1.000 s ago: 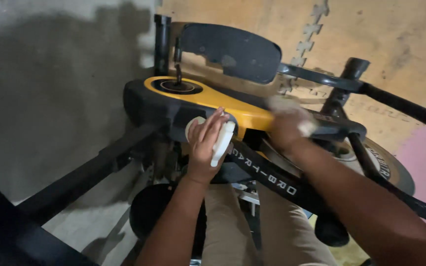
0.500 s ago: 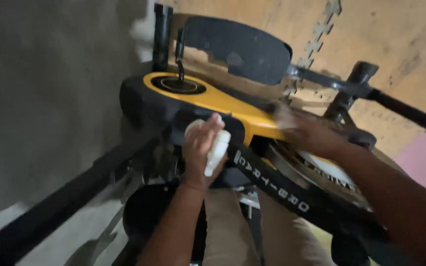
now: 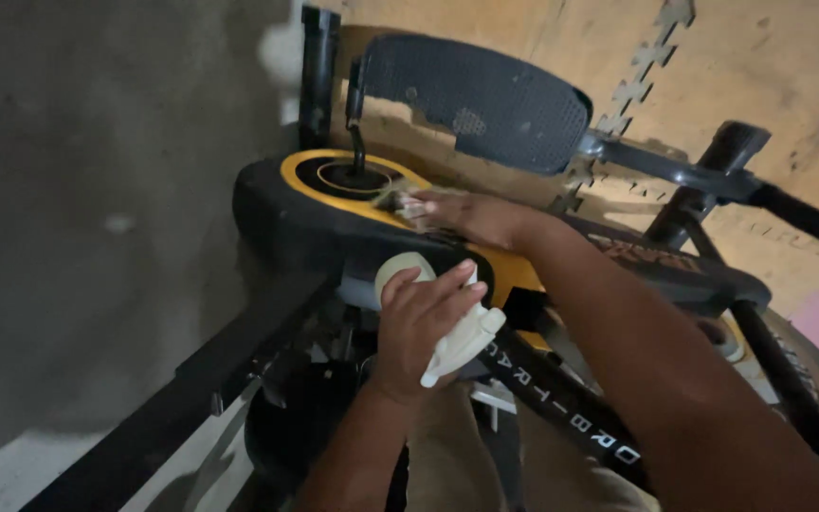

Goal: Cleaning various parts of an orbital trainer machine using a spray bottle and a cloth.

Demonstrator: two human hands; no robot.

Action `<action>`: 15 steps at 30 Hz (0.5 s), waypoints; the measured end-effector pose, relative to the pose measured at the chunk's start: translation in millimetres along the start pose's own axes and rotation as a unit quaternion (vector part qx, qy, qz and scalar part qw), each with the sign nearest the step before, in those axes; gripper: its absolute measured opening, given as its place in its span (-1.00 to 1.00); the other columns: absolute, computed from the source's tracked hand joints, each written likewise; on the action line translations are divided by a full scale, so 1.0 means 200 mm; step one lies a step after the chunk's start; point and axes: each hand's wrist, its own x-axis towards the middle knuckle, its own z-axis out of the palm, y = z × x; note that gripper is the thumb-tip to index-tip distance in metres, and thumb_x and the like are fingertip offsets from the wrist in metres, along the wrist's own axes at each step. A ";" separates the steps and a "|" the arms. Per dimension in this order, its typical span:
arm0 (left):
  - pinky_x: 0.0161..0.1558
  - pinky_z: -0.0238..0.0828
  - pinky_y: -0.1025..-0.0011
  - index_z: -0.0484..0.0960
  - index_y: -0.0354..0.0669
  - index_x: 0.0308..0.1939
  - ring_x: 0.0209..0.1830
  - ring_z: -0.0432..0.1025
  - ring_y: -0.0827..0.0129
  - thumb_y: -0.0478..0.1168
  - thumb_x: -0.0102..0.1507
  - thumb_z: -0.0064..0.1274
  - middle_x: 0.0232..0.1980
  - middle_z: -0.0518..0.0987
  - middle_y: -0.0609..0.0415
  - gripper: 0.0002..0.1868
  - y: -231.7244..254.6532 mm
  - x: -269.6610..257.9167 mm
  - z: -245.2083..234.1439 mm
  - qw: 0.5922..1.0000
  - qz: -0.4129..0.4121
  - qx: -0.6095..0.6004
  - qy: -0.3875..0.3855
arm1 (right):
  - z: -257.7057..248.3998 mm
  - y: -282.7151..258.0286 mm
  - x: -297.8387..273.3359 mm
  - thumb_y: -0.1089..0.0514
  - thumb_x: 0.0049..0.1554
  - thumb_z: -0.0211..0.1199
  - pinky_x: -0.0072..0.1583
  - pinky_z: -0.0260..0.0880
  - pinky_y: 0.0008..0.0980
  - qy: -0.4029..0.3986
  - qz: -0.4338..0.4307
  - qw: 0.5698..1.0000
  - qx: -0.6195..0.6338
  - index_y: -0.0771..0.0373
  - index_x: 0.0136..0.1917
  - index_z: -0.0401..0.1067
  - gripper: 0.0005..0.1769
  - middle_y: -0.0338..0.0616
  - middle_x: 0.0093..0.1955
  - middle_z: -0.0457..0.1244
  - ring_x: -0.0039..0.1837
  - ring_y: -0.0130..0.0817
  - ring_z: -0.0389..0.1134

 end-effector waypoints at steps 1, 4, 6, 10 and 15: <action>0.36 0.16 0.08 0.58 0.02 0.23 0.28 0.50 0.27 -0.12 0.25 0.25 0.40 0.53 0.12 -0.54 0.00 -0.01 0.00 1.000 -0.005 -0.001 -0.003 | 0.00 -0.09 -0.05 -0.18 0.30 -0.14 0.58 0.02 -0.13 -0.003 0.002 1.000 0.005 0.05 0.58 0.18 -0.35 -0.18 0.68 0.05 0.62 -0.14 0.11; 0.40 0.16 0.11 0.58 0.08 0.25 0.25 0.51 0.31 -0.12 0.27 0.26 0.43 0.52 0.16 -0.55 0.01 -0.03 0.00 1.000 -0.007 -0.006 0.005 | -0.03 -0.31 -0.24 -0.27 0.29 -0.13 0.56 -0.09 -0.11 0.010 0.106 0.989 0.105 -0.05 0.63 0.08 -0.29 -0.25 0.72 -0.13 0.66 -0.15 -0.07; 0.41 0.14 0.10 0.59 0.13 0.25 0.17 0.52 0.36 -0.11 0.25 0.26 0.43 0.52 0.19 -0.53 0.00 -0.02 0.00 1.000 -0.016 -0.007 -0.011 | -0.09 -0.34 -0.45 -0.21 0.21 0.02 0.53 -0.06 -0.12 -0.024 0.149 0.983 0.105 -0.06 0.66 -0.15 -0.15 -0.22 0.73 -0.22 0.66 -0.20 -0.11; 0.42 0.10 0.07 0.58 0.16 0.28 0.14 0.50 0.33 -0.10 0.25 0.25 0.45 0.50 0.18 -0.50 0.00 -0.02 0.00 0.999 -0.008 -0.003 -0.031 | -0.17 0.28 -1.01 -0.12 0.17 0.13 0.49 0.06 -0.06 -0.015 0.243 0.961 0.133 -0.08 0.68 -0.12 -0.11 -0.10 0.71 -0.16 0.64 -0.14 -0.06; 0.45 0.00 -0.04 0.56 0.11 0.31 0.13 0.48 0.25 -0.14 0.19 0.18 0.46 0.46 0.18 -0.44 0.08 0.04 -0.03 0.998 -0.002 -0.014 -0.065 | -0.15 1.04 -1.46 0.15 0.07 0.24 0.34 0.33 -0.20 0.012 0.231 0.969 -0.088 0.00 0.64 -0.13 -0.03 -0.11 0.53 -0.01 0.46 -0.22 0.21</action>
